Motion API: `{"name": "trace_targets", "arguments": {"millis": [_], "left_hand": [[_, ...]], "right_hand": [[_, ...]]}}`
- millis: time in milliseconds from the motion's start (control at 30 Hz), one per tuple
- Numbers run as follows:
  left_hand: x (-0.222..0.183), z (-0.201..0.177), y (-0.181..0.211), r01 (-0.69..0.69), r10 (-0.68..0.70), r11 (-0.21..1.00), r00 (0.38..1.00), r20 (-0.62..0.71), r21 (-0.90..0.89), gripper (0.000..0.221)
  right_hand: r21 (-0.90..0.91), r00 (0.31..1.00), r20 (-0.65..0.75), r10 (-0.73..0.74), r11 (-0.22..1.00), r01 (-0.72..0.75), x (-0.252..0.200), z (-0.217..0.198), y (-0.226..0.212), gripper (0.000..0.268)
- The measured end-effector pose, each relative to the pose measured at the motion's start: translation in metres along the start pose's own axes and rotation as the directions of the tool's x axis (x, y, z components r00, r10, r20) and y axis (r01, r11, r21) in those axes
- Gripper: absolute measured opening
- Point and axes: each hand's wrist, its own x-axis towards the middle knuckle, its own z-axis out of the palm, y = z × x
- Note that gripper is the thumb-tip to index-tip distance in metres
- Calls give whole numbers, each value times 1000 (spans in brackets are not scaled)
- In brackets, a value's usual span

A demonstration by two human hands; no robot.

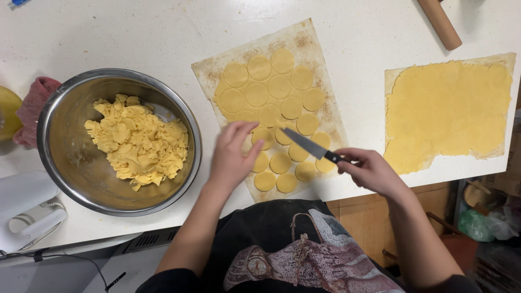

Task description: The person separates circular dough cutouts from a sheet of dough by hand and with a knife, placing the scrap dough into a metal bowl.

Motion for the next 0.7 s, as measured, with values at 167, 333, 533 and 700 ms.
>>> {"name": "trace_targets", "arguments": {"millis": [167,333,533,700], "left_hand": [[3,6,12,278,-178,904,936,305,-324,54],[-13,-9,1,285,-216,917,944,251,-280,20],[-27,-72,-37,450,-446,891,892,-73,59,21],[-40,-92,-47,292,-235,897,951,-201,332,34]], "right_hand": [[91,989,125,-76,994,65,-25,5,6,36],[149,980,174,-100,986,74,-36,3,26,35],[70,998,-61,-3,998,7,-43,-19,18,41],[-19,968,-249,10,1000,-16,-35,-29,-11,44]]}}
